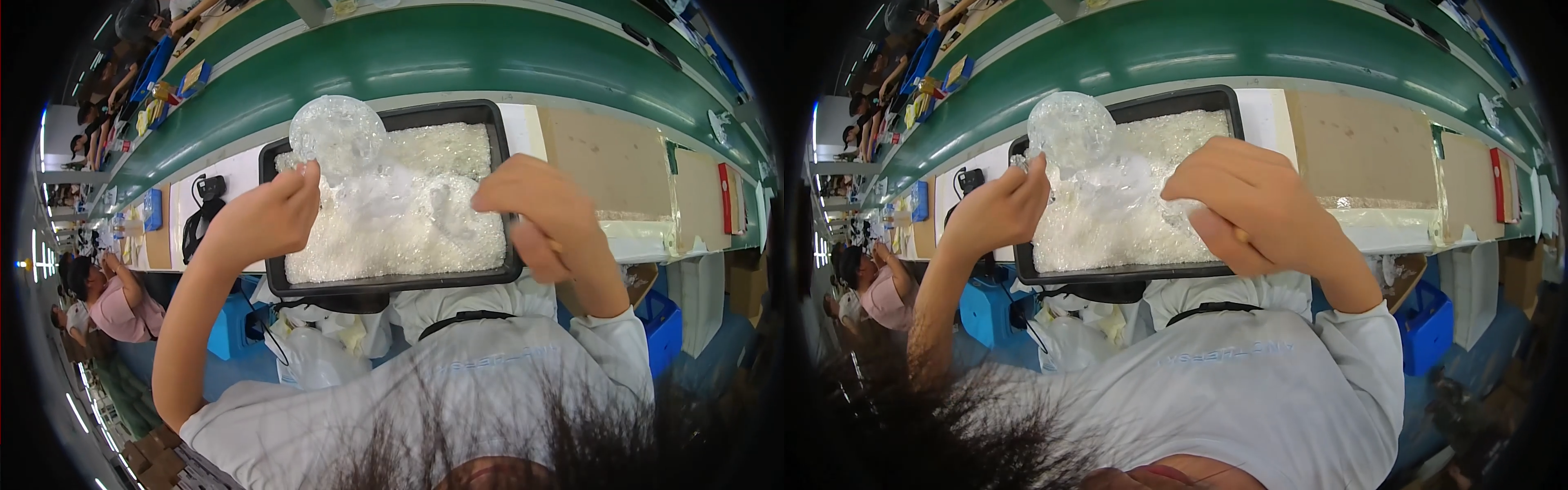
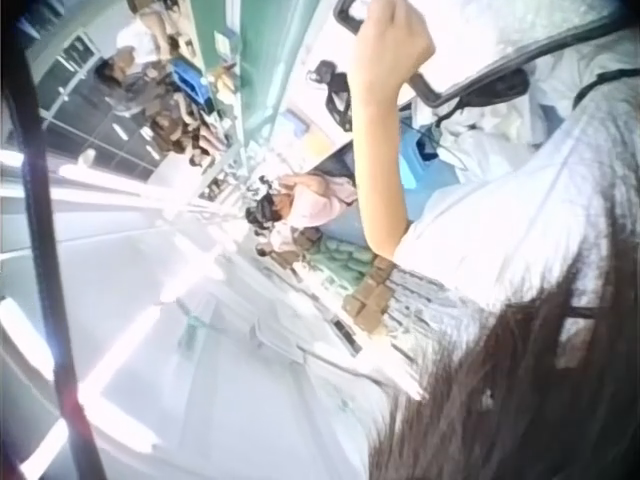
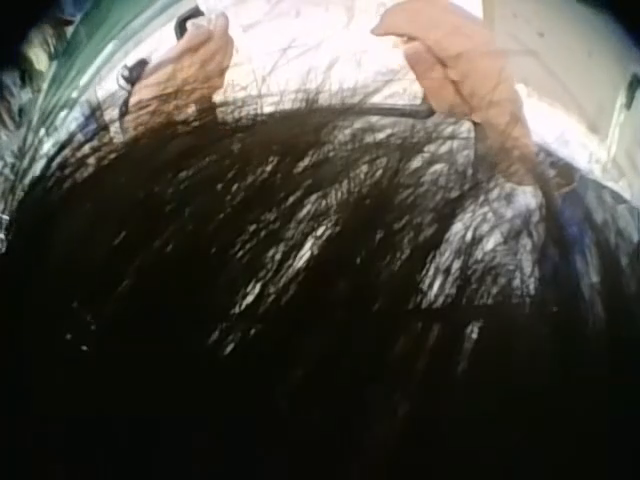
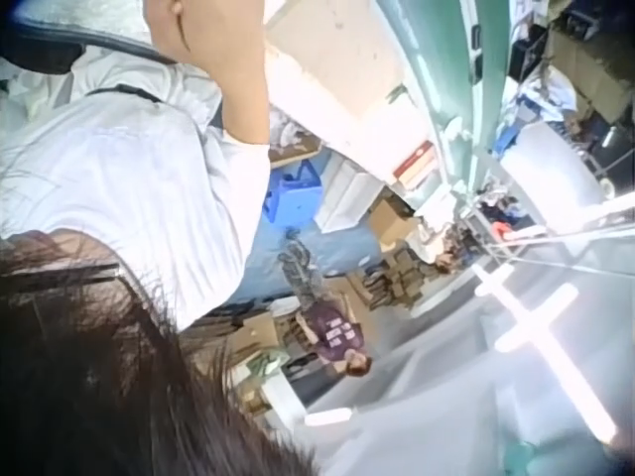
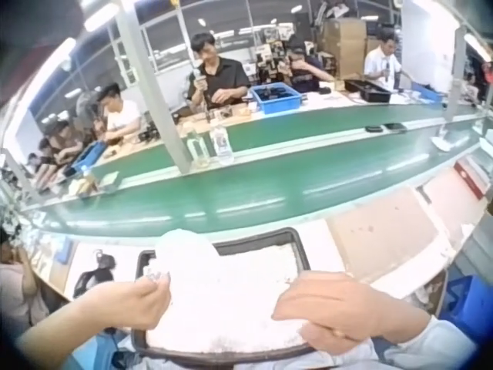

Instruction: Cleaning small circular light fixture components using a brush within a tray of cleaning granules.

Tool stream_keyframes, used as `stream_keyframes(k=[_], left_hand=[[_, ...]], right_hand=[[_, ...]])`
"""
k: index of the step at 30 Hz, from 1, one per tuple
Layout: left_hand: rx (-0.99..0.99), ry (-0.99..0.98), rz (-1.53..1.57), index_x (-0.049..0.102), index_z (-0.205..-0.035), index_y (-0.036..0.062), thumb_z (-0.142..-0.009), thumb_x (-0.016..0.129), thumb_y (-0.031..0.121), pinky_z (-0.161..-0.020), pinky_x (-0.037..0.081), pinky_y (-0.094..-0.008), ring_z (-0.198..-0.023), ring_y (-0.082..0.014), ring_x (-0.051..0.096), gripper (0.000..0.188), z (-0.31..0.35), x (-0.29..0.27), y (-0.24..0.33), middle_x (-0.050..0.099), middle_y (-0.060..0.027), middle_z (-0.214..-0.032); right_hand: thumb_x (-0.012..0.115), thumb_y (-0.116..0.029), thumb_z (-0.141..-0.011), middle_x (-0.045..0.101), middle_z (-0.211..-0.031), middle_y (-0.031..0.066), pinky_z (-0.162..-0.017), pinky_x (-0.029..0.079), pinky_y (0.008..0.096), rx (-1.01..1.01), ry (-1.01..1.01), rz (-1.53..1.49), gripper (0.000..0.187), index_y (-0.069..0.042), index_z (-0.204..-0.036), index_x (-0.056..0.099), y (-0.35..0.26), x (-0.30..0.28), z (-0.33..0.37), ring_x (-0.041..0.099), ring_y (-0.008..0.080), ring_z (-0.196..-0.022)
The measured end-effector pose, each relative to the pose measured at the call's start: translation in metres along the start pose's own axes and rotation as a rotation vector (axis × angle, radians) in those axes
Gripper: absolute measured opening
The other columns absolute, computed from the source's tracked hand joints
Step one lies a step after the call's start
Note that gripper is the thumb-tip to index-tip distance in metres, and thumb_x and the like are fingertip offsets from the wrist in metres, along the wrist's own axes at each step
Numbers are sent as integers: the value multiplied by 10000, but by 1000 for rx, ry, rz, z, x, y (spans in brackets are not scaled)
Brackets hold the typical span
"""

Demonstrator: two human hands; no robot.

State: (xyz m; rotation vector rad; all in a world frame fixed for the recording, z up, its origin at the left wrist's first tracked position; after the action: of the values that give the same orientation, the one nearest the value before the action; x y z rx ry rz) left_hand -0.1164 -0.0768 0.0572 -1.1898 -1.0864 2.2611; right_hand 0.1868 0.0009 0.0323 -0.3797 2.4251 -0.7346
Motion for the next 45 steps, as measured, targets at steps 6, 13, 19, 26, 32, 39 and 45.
stream_keyframes(k=[6,13,19,26,32,39,45], left_hand=[[0,-103,231,686,-819,-37,-701,635,161,-915,468,-336,-1064,-278,606,236,2,18,-3,692,-151,-981],[52,-112,264,727,-672,39,-655,662,176,-845,448,-327,-1086,-281,599,153,-15,21,-8,694,-52,-758],[-26,23,207,671,-518,198,-596,699,186,-756,398,-271,-834,-178,547,83,-16,27,-3,582,104,-597],[-42,0,244,665,-508,208,-589,702,171,-745,397,-272,-817,-173,549,97,-15,31,-4,570,101,-582],[-130,38,256,656,-496,206,-599,708,166,-748,422,-271,-826,-171,561,123,-9,23,-11,575,81,-570],[-249,-86,543,614,-673,80,-676,654,148,-772,472,-311,-903,-194,593,79,9,6,-14,595,-13,-728],[-404,-188,747,599,-716,89,-730,677,155,-762,465,-335,-862,-201,607,102,31,-1,-14,584,-25,-731]], right_hand=[[670,-275,-947,622,-857,138,-644,511,379,155,-423,-230,235,-45,-926,632,-18,21,-13,607,331,-725],[690,-195,-927,581,-832,120,-630,503,415,195,-540,-25,216,-28,-849,578,11,87,4,614,339,-735],[705,-143,-906,589,-865,134,-638,512,407,210,-714,-53,188,0,-856,595,-5,74,9,619,336,-743],[722,-120,-886,603,-866,118,-641,522,389,121,-372,-50,160,-5,-862,613,0,99,10,632,318,-755],[728,-122,-882,625,-899,111,-647,537,381,195,-568,-71,153,-9,-907,628,4,112,14,645,308,-743],[684,-204,-931,577,-828,108,-616,537,406,139,-527,-99,238,-13,-835,577,6,113,23,631,320,-713],[661,-202,-942,554,-820,103,-614,540,400,142,-630,107,206,-34,-859,578,6,89,29,623,296,-697]])
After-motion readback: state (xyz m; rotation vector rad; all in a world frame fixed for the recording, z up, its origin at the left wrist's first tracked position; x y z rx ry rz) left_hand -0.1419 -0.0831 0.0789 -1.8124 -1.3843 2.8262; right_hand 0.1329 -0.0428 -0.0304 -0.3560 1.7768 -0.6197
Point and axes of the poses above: each hand's wrist, its own z-axis away from the middle knuckle, its own x-axis out of the palm, y = z × x, the point moved 2 cm from there along -z, towards the middle knuckle
